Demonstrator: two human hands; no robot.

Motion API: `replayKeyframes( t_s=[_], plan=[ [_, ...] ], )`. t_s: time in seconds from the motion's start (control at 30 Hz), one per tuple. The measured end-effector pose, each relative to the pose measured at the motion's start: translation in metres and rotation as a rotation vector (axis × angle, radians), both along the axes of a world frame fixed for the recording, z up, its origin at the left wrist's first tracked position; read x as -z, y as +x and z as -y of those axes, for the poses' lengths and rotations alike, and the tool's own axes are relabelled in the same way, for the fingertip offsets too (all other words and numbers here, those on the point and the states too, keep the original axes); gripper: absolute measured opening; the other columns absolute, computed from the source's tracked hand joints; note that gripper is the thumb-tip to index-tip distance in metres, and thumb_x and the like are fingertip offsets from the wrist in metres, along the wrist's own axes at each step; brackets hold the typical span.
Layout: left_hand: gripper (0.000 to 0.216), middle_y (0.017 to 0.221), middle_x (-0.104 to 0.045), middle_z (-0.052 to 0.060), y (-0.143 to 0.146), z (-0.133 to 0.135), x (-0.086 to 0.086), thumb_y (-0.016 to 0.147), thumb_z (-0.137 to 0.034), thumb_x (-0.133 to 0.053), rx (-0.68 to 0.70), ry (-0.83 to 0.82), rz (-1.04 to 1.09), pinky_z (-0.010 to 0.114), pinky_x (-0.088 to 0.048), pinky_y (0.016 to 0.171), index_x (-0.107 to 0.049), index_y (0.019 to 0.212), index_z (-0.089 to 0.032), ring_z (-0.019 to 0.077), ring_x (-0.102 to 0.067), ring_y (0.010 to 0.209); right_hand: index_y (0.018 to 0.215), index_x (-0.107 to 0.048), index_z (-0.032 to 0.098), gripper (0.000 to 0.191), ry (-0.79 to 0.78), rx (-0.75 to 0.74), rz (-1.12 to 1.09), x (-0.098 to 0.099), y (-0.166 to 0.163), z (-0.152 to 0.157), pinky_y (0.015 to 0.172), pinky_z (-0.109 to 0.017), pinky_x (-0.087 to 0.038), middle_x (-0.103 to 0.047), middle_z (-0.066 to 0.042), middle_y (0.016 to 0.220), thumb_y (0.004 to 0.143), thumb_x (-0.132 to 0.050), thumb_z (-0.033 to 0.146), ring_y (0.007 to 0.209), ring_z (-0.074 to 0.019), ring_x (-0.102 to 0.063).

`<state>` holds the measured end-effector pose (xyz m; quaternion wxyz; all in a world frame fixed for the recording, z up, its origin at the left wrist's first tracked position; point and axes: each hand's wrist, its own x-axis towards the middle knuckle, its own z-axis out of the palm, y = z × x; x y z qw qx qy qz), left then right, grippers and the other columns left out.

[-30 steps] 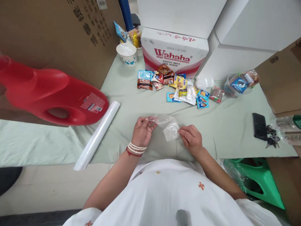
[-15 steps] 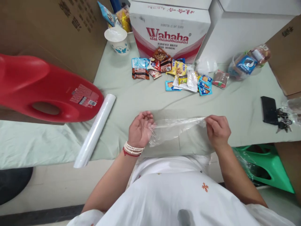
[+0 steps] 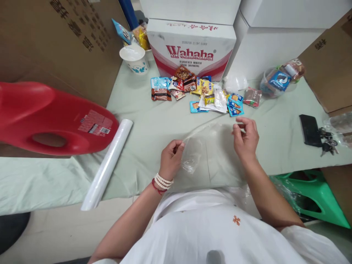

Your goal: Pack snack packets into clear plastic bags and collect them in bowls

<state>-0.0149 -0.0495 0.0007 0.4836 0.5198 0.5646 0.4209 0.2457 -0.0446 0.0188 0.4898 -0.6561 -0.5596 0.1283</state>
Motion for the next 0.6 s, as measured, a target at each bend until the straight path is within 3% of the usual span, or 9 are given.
replayKeyframes(
  t_s=[0.07,0.13,0.2,0.3,0.4,0.5,0.6],
  plan=[
    [0.021,0.073,-0.056,-0.002,0.004,0.005,0.002,0.093,-0.041,-0.064,-0.037,0.029,-0.024,0.026,-0.038,0.065,-0.070,0.087,-0.022,0.0143,-0.045,0.066,0.123,-0.057,0.024,0.041,-0.196,-0.056,-0.308,0.009,-0.023,0.013,0.060,-0.032,-0.058,-0.068,-0.010,0.106,0.100,-0.049,0.057,0.084,-0.0214,-0.068],
    [0.022,0.076,-0.059,-0.001,0.008,0.010,0.001,0.093,-0.042,-0.064,-0.010,0.082,-0.049,0.027,-0.039,0.068,-0.070,0.086,-0.022,0.0151,-0.049,0.070,0.126,-0.054,0.023,0.049,-0.363,-0.189,-0.502,0.015,-0.046,0.019,0.060,-0.032,-0.059,-0.071,-0.010,0.105,0.094,-0.059,0.059,0.087,-0.0224,-0.070],
    [0.024,0.076,-0.059,0.000,0.010,0.012,0.000,0.094,-0.043,-0.064,-0.007,0.111,-0.030,0.027,-0.041,0.071,-0.068,0.084,-0.022,0.0156,-0.050,0.072,0.122,-0.057,0.023,0.051,-0.408,-0.274,-0.572,0.019,-0.065,0.017,0.066,-0.031,-0.059,-0.071,-0.009,0.105,0.084,-0.073,0.053,0.090,-0.0216,-0.069],
    [0.025,0.078,-0.059,-0.001,0.005,0.009,0.001,0.095,-0.045,-0.063,-0.169,0.092,0.087,0.025,-0.043,0.074,-0.063,0.082,-0.023,0.0145,-0.052,0.075,0.101,-0.064,0.022,0.031,-0.357,-0.274,-0.673,0.018,-0.075,0.002,0.066,-0.028,-0.055,-0.067,-0.002,0.086,0.081,-0.073,0.044,0.078,-0.0166,-0.064],
    [0.026,0.082,-0.062,-0.001,-0.009,0.002,0.003,0.087,-0.044,-0.069,-0.263,-0.074,0.272,0.024,-0.046,0.073,-0.060,0.079,-0.021,0.0125,-0.054,0.074,0.092,-0.066,0.023,0.026,-0.376,-0.269,-0.792,0.018,-0.073,-0.011,0.057,-0.025,-0.049,-0.061,0.003,0.071,0.077,-0.073,0.042,0.064,-0.0137,-0.058],
    [0.025,0.091,-0.067,0.001,-0.024,0.000,0.002,0.075,-0.038,-0.076,-0.236,-0.312,0.441,0.026,-0.052,0.072,-0.059,0.082,-0.021,0.0142,-0.063,0.080,0.088,-0.067,0.021,0.027,-0.480,-0.317,-0.821,0.022,-0.070,-0.014,0.050,-0.023,-0.043,-0.056,0.005,0.063,0.072,-0.076,0.042,0.056,-0.0120,-0.053],
    [0.030,0.103,-0.069,0.003,-0.033,-0.003,-0.005,0.071,-0.037,-0.077,-0.197,-0.449,0.554,0.031,-0.058,0.072,-0.061,0.091,-0.022,0.0183,-0.068,0.090,0.088,-0.068,0.020,0.027,-0.520,-0.351,-0.801,0.027,-0.067,-0.011,0.048,-0.022,-0.039,-0.055,0.006,0.060,0.073,-0.077,0.041,0.052,-0.0104,-0.049]
  ],
)
